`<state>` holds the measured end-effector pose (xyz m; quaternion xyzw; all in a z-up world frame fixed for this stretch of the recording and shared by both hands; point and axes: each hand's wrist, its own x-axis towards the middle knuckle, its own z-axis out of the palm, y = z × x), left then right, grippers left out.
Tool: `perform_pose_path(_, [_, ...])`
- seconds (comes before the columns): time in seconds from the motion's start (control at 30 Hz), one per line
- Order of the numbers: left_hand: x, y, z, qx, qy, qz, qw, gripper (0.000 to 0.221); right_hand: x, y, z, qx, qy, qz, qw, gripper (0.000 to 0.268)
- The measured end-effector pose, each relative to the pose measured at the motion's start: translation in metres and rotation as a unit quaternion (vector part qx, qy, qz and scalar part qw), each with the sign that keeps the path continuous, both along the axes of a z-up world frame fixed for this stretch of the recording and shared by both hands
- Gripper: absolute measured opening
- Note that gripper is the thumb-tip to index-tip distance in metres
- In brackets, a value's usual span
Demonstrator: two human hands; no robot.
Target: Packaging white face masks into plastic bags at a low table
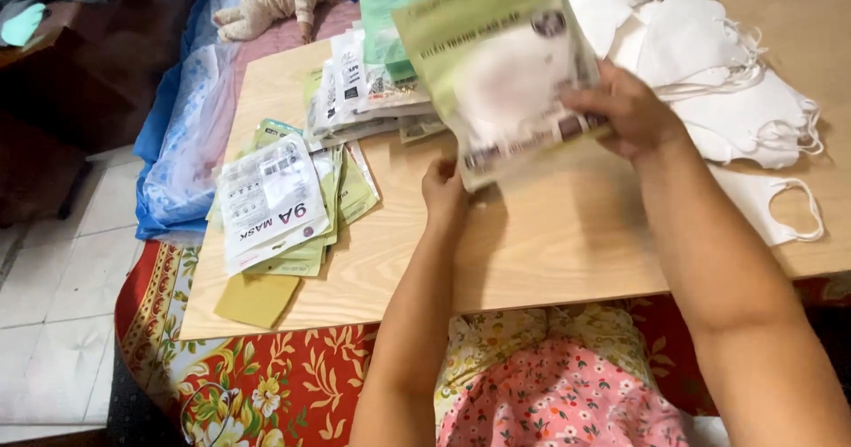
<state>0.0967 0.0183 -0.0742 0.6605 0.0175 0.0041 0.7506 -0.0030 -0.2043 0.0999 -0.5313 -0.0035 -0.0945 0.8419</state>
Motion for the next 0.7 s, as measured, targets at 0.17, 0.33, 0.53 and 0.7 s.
perform_pose_path(0.17, [-0.029, -0.002, 0.059, -0.006, 0.04, 0.02, 0.999, 0.018, 0.092, 0.029, 0.075, -0.041, 0.054, -0.016, 0.998, 0.04])
perform_pose_path(0.33, [-0.025, 0.005, 0.055, -0.016, 0.008, 0.006, 1.0, 0.015, 0.163, 0.052, 0.1, -0.073, 0.104, -0.055, 0.99, 0.018])
perform_pose_path(0.53, [-0.022, 0.001, 0.05, -0.018, -0.009, -0.007, 1.0, 0.009, 0.211, 0.057, 0.078, -0.362, 0.182, -0.102, 0.908, 0.084])
perform_pose_path(0.7, [-0.024, 0.0, 0.054, 0.002, 0.015, -0.009, 1.0, 0.013, 0.192, 0.038, 0.079, -0.623, 0.103, -0.154, 0.76, 0.076])
